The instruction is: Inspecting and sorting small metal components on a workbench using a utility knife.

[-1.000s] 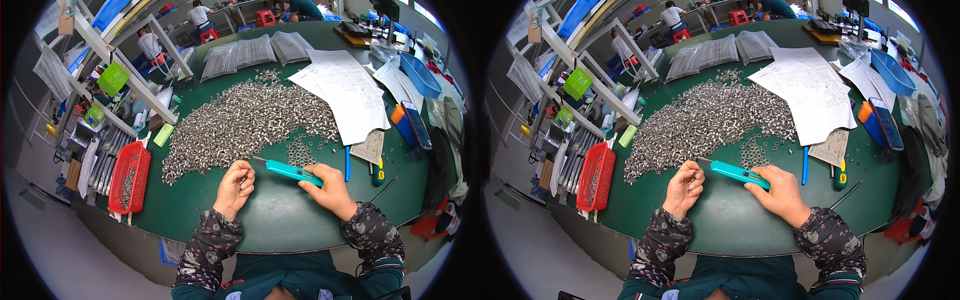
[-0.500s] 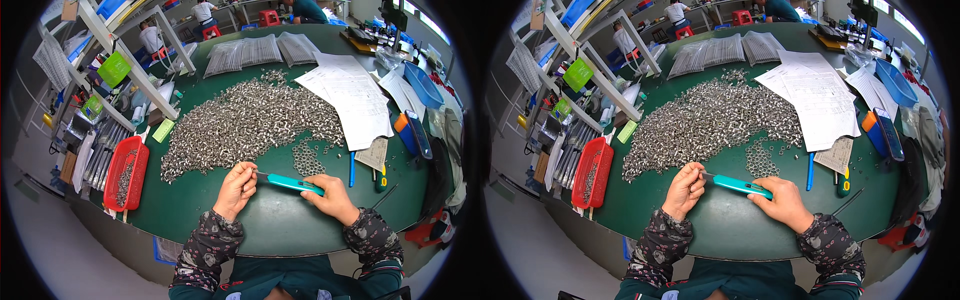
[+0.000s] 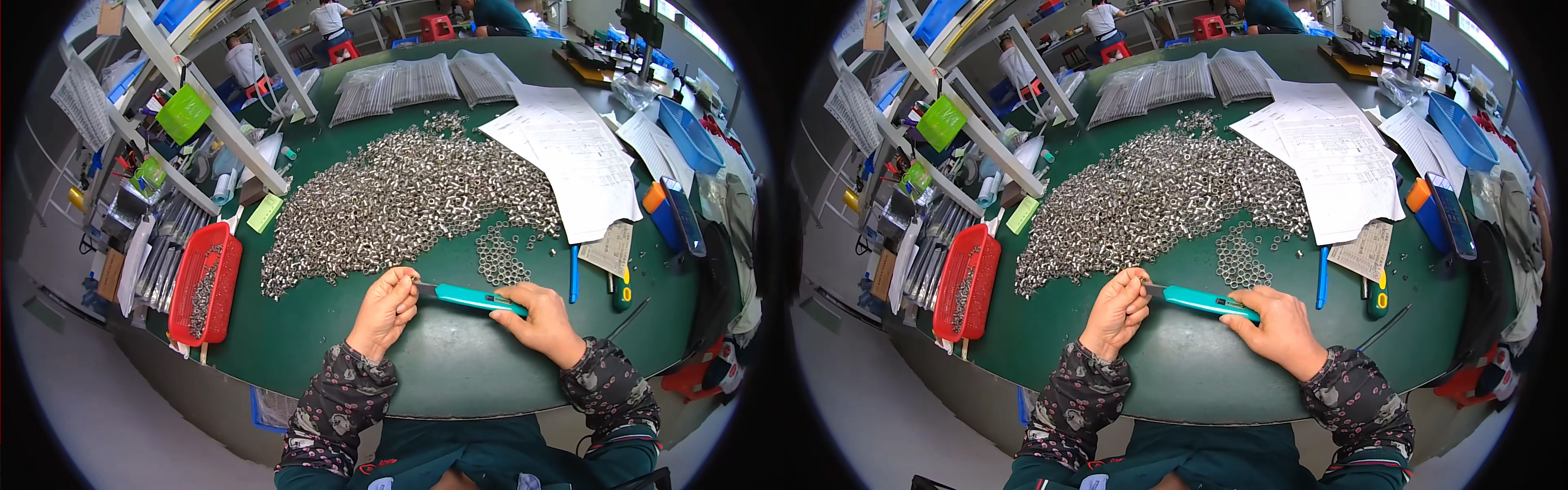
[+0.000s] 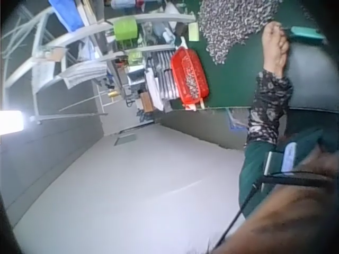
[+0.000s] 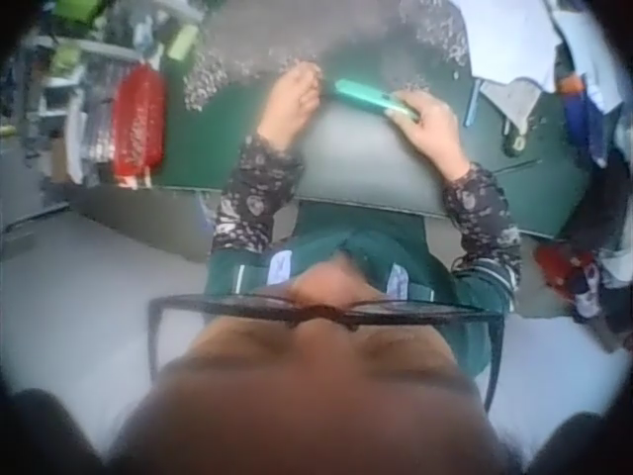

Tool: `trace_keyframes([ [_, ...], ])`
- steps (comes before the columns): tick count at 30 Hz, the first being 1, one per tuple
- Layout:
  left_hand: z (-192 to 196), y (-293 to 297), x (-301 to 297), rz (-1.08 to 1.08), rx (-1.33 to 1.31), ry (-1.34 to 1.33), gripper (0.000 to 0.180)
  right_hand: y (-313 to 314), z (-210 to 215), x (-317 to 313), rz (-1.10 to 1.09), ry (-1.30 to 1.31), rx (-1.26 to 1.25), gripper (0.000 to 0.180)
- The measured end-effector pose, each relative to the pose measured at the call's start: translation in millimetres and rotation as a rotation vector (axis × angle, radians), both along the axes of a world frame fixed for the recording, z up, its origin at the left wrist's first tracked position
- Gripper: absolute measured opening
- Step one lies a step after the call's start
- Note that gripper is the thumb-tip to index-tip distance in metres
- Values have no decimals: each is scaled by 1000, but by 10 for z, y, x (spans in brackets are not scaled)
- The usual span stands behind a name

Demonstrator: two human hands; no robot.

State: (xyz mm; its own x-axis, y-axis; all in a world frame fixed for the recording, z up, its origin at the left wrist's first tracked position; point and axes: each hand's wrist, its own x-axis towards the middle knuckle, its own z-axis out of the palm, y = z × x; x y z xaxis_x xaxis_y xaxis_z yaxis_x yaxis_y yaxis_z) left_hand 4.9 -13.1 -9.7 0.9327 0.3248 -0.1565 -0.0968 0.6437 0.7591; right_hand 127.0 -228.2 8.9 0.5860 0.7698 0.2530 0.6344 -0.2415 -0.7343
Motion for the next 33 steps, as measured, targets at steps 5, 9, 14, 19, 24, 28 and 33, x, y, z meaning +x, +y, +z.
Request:
trace_keyframes([
  [5,-31,8,6,-21,-1,-11,12,-2,53,-22,-34,-81,-23,28],
  [9,-6,-13,3,-10,9,4,12,-4,49,-27,-44,-136,-11,27],
  [14,3,-28,8,9,20,18,12,-7,58,-30,-55,-191,5,28],
  [19,-3,-33,6,37,45,27,11,9,58,-37,-75,-256,29,28],
  [24,1,-43,12,46,67,33,11,2,73,-38,-76,-311,28,28],
  [28,4,-43,7,57,100,43,10,10,75,-41,-78,-357,42,28],
  [33,15,-43,13,56,121,52,11,7,78,-38,-82,-386,50,29],
])
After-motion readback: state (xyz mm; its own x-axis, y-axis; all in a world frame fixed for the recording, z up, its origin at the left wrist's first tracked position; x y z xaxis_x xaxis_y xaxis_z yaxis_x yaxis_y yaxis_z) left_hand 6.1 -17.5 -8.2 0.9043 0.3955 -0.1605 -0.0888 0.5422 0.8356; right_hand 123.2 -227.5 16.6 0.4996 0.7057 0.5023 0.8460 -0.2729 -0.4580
